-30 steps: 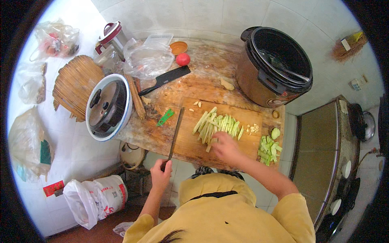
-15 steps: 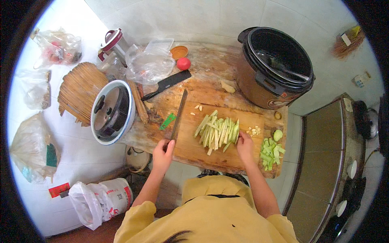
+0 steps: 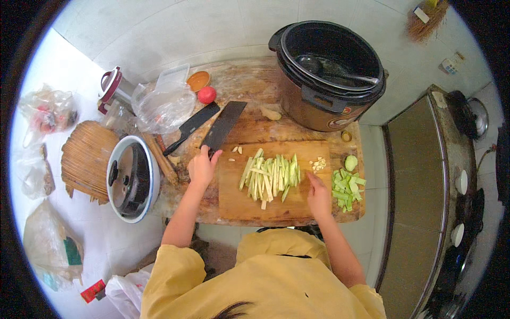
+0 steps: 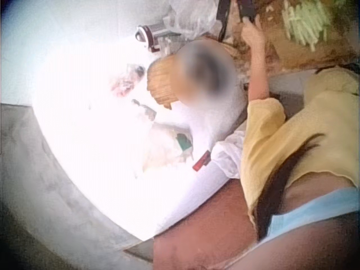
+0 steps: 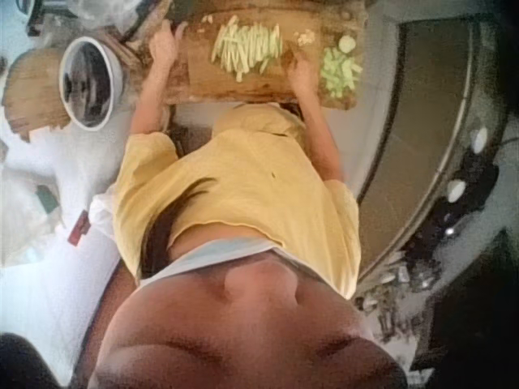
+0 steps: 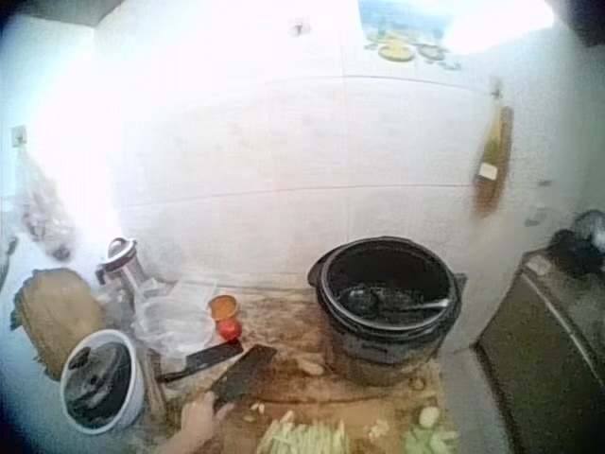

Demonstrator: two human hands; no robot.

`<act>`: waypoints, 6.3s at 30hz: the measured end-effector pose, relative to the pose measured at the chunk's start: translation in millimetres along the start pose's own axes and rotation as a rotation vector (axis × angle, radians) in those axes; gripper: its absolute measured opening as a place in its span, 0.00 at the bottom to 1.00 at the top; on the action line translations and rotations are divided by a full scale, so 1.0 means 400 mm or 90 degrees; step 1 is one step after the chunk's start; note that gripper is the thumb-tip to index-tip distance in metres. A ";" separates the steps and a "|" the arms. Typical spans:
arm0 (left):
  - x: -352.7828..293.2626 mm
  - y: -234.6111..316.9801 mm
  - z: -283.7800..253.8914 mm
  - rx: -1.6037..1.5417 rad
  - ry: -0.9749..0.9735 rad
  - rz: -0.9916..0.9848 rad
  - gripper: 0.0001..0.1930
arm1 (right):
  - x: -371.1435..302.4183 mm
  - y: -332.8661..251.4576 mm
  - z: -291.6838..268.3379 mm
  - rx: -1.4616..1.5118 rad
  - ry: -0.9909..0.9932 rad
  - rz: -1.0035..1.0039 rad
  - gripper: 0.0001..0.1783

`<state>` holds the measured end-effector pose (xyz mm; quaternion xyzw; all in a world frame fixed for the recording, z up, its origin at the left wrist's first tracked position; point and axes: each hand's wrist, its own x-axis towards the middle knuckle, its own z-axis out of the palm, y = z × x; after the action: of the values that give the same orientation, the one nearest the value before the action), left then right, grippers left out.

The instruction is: The person cuts a vegetable into slices and then into strips using a large knife on a wooden board. They then rinse a small green plastic tool under a running faucet in a sink.

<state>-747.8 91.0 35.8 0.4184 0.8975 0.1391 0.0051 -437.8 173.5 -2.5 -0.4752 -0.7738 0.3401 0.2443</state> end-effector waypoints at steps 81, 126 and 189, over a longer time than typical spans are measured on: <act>-0.237 0.468 -0.170 -0.129 -0.063 0.727 0.12 | -0.082 -0.171 -0.181 -0.040 0.339 -0.051 0.12; -2.092 1.971 -0.034 -0.234 -0.471 1.639 0.14 | -1.700 0.697 -1.376 -0.412 1.073 0.744 0.05; -5.752 1.782 -0.398 -0.422 -1.301 0.957 0.13 | -5.616 1.093 -2.122 -0.349 1.427 0.676 0.07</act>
<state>1261.6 -1243.7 123.0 0.7082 -0.0389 -0.0574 0.7026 1370.0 -1463.6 93.7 -0.7867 0.0967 -0.3621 0.4906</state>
